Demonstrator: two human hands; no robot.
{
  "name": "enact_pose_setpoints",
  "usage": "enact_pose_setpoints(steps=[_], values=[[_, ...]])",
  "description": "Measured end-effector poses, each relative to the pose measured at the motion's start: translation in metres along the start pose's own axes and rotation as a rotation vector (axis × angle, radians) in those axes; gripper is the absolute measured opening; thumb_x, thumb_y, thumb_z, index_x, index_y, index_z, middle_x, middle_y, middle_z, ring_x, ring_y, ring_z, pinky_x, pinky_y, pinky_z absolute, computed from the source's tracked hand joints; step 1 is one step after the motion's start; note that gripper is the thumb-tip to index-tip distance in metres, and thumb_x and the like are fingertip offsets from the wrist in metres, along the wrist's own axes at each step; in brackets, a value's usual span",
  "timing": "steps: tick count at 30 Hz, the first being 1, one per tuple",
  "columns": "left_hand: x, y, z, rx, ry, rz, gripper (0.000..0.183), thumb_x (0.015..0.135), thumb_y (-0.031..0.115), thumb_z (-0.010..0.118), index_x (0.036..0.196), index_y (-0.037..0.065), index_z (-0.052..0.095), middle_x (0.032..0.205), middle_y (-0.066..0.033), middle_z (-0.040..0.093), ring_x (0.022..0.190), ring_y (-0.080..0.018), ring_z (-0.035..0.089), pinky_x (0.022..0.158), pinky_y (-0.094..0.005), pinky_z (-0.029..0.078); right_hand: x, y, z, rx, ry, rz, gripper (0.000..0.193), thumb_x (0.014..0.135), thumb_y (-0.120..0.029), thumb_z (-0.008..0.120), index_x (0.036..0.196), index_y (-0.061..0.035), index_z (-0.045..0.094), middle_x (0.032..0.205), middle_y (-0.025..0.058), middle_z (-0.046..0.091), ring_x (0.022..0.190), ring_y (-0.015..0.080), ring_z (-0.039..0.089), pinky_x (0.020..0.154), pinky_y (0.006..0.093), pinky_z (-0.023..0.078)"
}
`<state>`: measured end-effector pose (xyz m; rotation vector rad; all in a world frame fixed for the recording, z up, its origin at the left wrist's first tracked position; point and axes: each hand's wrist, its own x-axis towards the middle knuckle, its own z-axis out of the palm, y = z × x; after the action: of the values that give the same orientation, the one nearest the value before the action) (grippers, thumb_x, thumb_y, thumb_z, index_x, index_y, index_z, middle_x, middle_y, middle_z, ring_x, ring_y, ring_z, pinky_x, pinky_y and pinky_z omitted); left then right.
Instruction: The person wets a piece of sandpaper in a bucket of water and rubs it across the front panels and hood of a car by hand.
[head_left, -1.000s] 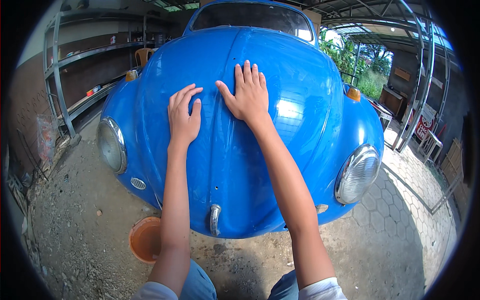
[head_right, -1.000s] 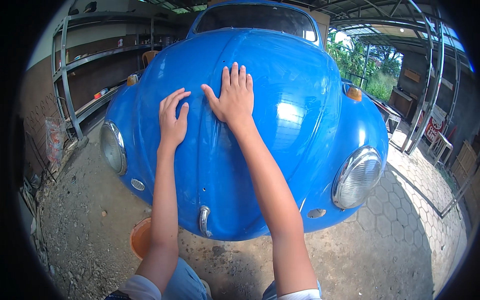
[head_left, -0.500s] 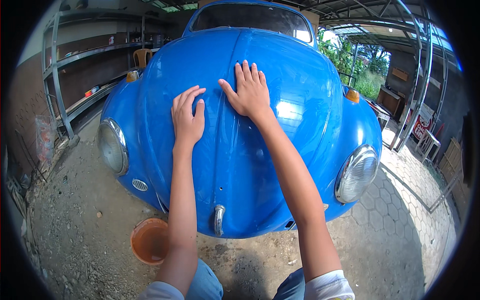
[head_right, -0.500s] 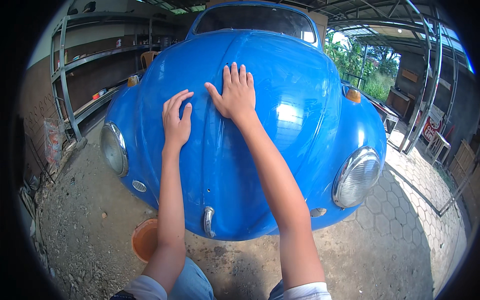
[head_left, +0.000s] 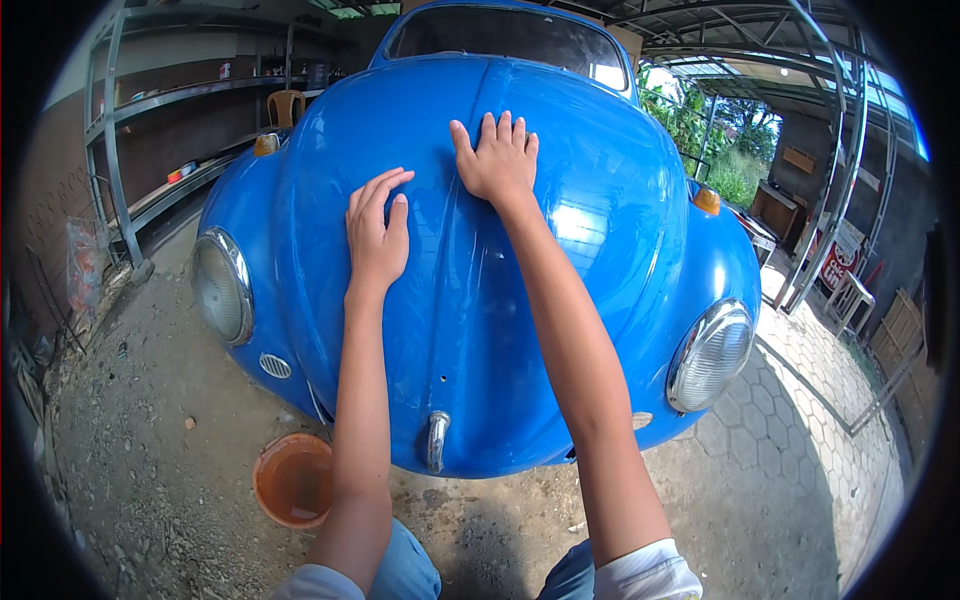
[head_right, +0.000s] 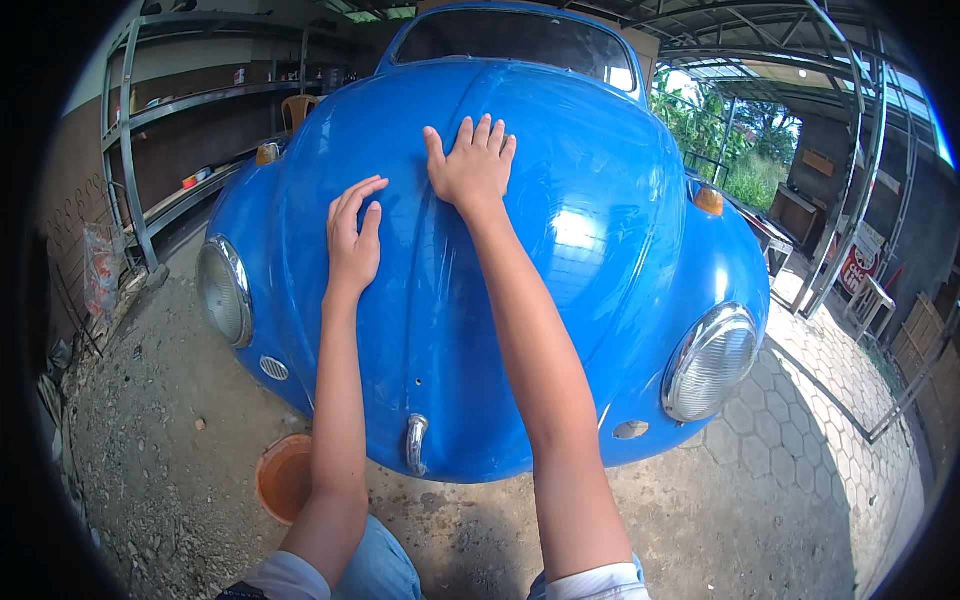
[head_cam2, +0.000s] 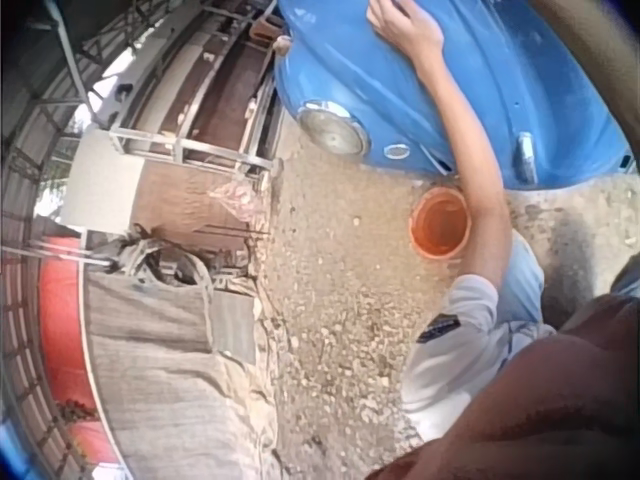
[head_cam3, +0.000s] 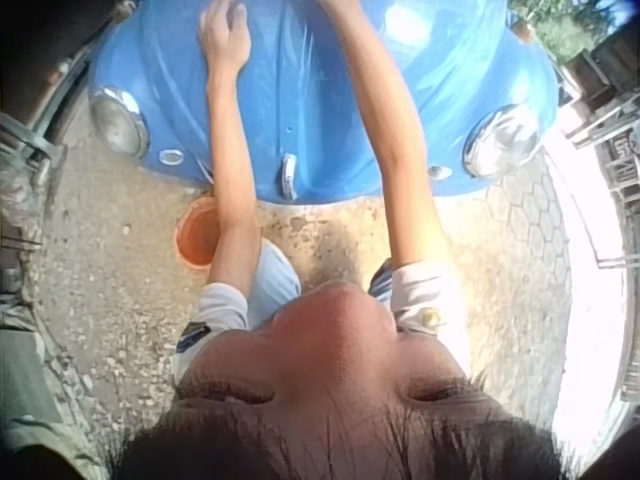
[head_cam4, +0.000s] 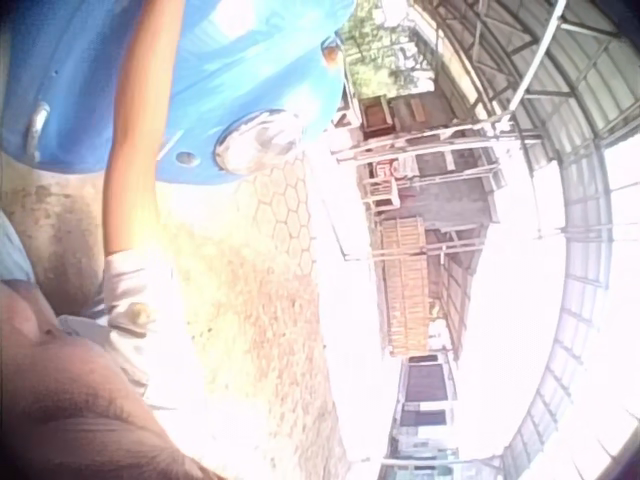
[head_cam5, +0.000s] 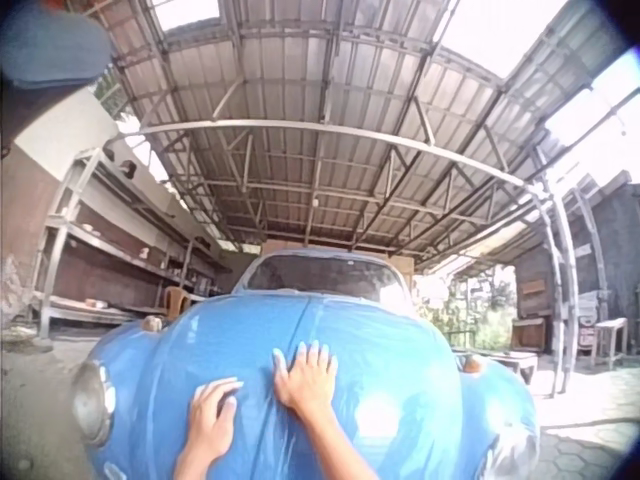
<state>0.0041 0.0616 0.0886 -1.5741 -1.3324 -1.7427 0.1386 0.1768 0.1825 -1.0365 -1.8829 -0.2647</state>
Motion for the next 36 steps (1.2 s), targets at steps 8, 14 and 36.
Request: enact_pose_setpoints(steps=[8,14,36], values=[[0.008,-0.026,-0.042,-0.257,0.061,-0.115,0.031,0.108,0.011,0.052,0.133,0.004,0.069,0.134,-0.0122,0.069,0.123,-0.027,0.066,0.107,-0.0385,0.05,-0.142,-0.045,0.019,0.07,0.038,-0.43,0.088,0.105,-0.063,0.047,0.158,0.0075,0.043,0.167,0.0292,0.037,0.159,0.0457,0.026,0.13,0.0565,0.018],[0.008,-0.016,-0.018,-0.389,0.066,-0.173,0.031,0.112,0.016,0.05,0.134,0.003,0.069,0.135,-0.0118,0.068,0.122,-0.0241,0.065,0.107,-0.0383,0.05,-0.011,-0.002,0.015,-0.001,0.078,-0.093,0.092,0.105,-0.067,0.042,0.161,0.0061,0.04,0.171,0.0265,0.032,0.161,0.0432,0.025,0.131,0.0535,0.017],[0.018,-0.023,-0.068,-0.405,0.137,-0.223,0.033,0.113,0.019,0.05,0.135,0.002,0.068,0.138,-0.013,0.069,0.127,-0.0232,0.063,0.109,-0.0365,0.049,-0.141,-0.064,0.022,0.024,0.039,-0.259,0.105,0.102,-0.072,0.045,0.162,0.0128,0.032,0.171,0.031,0.027,0.162,0.0484,0.016,0.131,0.0562,0.011]])
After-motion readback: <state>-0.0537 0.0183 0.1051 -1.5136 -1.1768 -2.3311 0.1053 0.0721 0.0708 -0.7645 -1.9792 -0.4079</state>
